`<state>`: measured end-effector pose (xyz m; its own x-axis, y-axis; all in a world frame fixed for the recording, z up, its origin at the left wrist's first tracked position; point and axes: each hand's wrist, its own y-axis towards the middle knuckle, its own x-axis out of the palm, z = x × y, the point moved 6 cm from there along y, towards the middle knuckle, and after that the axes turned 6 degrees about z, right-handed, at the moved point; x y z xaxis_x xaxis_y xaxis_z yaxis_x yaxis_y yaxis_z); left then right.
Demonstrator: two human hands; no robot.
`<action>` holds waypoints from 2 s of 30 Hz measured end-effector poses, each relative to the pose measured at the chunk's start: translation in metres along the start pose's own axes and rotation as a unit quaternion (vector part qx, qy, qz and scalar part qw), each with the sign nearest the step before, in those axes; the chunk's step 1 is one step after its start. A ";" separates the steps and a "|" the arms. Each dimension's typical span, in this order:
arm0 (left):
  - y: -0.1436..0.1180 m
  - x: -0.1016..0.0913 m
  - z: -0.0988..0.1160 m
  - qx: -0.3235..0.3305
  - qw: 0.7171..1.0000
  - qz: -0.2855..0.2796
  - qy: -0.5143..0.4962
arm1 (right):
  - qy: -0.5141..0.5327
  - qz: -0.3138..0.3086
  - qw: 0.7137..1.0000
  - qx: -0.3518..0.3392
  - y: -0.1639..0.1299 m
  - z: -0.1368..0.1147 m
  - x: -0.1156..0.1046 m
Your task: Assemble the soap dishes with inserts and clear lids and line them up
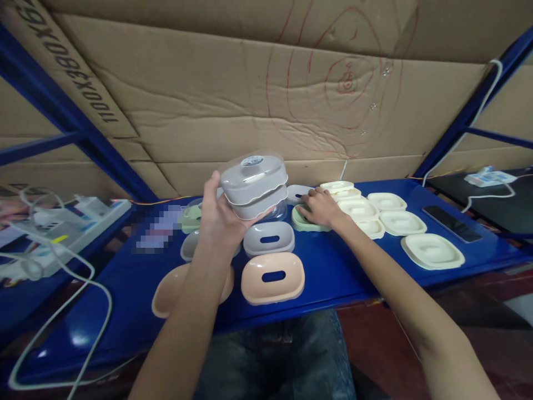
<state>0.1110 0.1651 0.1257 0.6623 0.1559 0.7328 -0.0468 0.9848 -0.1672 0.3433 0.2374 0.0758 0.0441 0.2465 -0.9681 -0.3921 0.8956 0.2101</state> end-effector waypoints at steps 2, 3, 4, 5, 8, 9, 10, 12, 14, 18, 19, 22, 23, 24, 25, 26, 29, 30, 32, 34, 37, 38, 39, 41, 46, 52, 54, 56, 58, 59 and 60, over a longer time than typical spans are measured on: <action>0.000 0.000 0.000 -0.003 1.000 0.003 -0.004 | -0.017 -0.010 1.000 0.002 -0.001 -0.006 -0.003; 0.000 0.000 0.000 -0.003 1.000 0.003 -0.005 | -0.024 -0.014 1.000 0.001 -0.002 -0.009 -0.005; 0.000 0.000 0.000 -0.002 1.000 0.001 -0.006 | -0.031 -0.018 0.999 0.001 -0.002 -0.011 -0.007; 0.000 0.000 0.000 -0.002 1.000 -0.002 -0.006 | -0.037 -0.020 0.999 0.001 -0.002 -0.013 -0.008; 0.001 0.000 0.000 -0.001 1.000 -0.006 -0.002 | -0.056 -0.028 0.998 0.001 -0.005 -0.017 -0.013; 0.000 0.000 0.000 -0.001 1.000 -0.004 0.000 | -0.061 -0.030 0.998 0.000 -0.007 -0.018 -0.014; 0.000 0.000 0.000 0.000 1.000 -0.002 0.001 | -0.066 -0.033 0.997 -0.001 -0.009 -0.019 -0.015; 0.000 -0.001 0.000 0.001 1.000 0.001 0.003 | -0.075 -0.038 0.996 -0.002 -0.014 -0.020 -0.016; 0.000 -0.001 0.000 0.002 1.000 0.002 0.004 | -0.083 -0.042 0.996 -0.001 -0.019 -0.019 -0.018; 0.000 -0.001 -0.001 0.005 1.000 0.003 0.007 | -0.092 -0.052 0.994 0.005 -0.026 -0.016 -0.021; 0.000 -0.001 -0.002 0.004 1.000 0.003 0.006 | -0.093 -0.054 0.994 0.007 -0.027 -0.015 -0.021; 0.001 -0.002 -0.002 0.000 1.000 0.007 0.001 | -0.092 -0.059 0.994 0.011 -0.029 -0.013 -0.022; 0.002 -0.002 -0.003 -0.003 1.000 0.009 0.000 | -0.091 -0.060 0.994 0.011 -0.029 -0.013 -0.022; 0.002 -0.002 -0.003 -0.005 1.000 0.009 -0.001 | -0.089 -0.060 0.994 0.011 -0.028 -0.012 -0.022; 0.003 -0.002 -0.003 -0.008 1.000 0.008 -0.001 | -0.087 -0.060 0.994 0.011 -0.028 -0.012 -0.022; 0.002 -0.001 -0.003 -0.010 1.000 0.008 -0.001 | -0.084 -0.059 0.995 0.011 -0.028 -0.011 -0.022; 0.000 0.000 -0.003 -0.012 1.000 0.006 0.001 | -0.078 -0.055 0.995 0.012 -0.026 -0.007 -0.025; -0.001 0.001 -0.003 -0.012 1.000 0.006 0.004 | -0.062 -0.042 0.997 0.018 -0.025 -0.005 -0.028; -0.003 0.002 -0.003 -0.010 1.000 0.003 0.009 | 0.028 0.022 0.998 0.043 -0.020 -0.001 -0.039; -0.004 0.002 -0.004 -0.012 1.000 -0.001 0.011 | 0.212 0.110 0.967 0.085 -0.014 0.003 -0.052; -0.003 0.001 -0.006 -0.023 1.000 0.004 0.009 | 0.499 0.160 0.844 0.110 -0.001 0.001 -0.062; -0.002 0.001 -0.007 -0.025 1.000 0.007 0.012 | 0.557 0.160 0.810 0.094 0.005 -0.004 -0.066; -0.002 0.001 -0.007 -0.026 0.999 0.009 0.017 | 0.591 0.159 0.788 0.064 0.010 -0.010 -0.071; -0.002 0.002 -0.008 -0.027 0.999 0.000 0.031 | 0.608 0.162 0.777 -0.011 0.018 -0.023 -0.086; -0.003 0.006 -0.012 -0.047 0.997 -0.018 0.050 | 0.571 0.147 0.800 -0.108 0.026 -0.041 -0.108; -0.001 0.006 -0.016 -0.060 0.997 -0.035 0.043 | 0.560 0.229 0.795 -0.034 0.040 -0.005 -0.097; 0.001 0.001 -0.015 -0.049 0.998 -0.007 0.033 | 0.533 0.278 0.799 0.024 0.048 0.025 -0.087; 0.002 -0.004 -0.012 -0.031 0.999 0.025 0.016 | 0.486 0.307 0.815 0.075 0.057 0.057 -0.077; 0.003 -0.007 -0.010 -0.013 0.999 0.045 0.001 | 0.414 0.295 0.855 0.100 0.065 0.079 -0.065; 0.003 -0.008 -0.009 -0.008 0.999 0.050 -0.004 | 0.381 0.271 0.878 0.106 0.069 0.087 -0.057; 0.003 -0.008 -0.009 -0.004 0.999 0.053 -0.007 | 0.353 0.241 0.897 0.111 0.072 0.092 -0.049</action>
<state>0.1119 0.1657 0.1137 0.6438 0.2599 0.7197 -0.1101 0.9622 -0.2490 0.3978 0.3240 0.1506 -0.7049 0.3994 -0.5862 -0.0136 0.8187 0.5741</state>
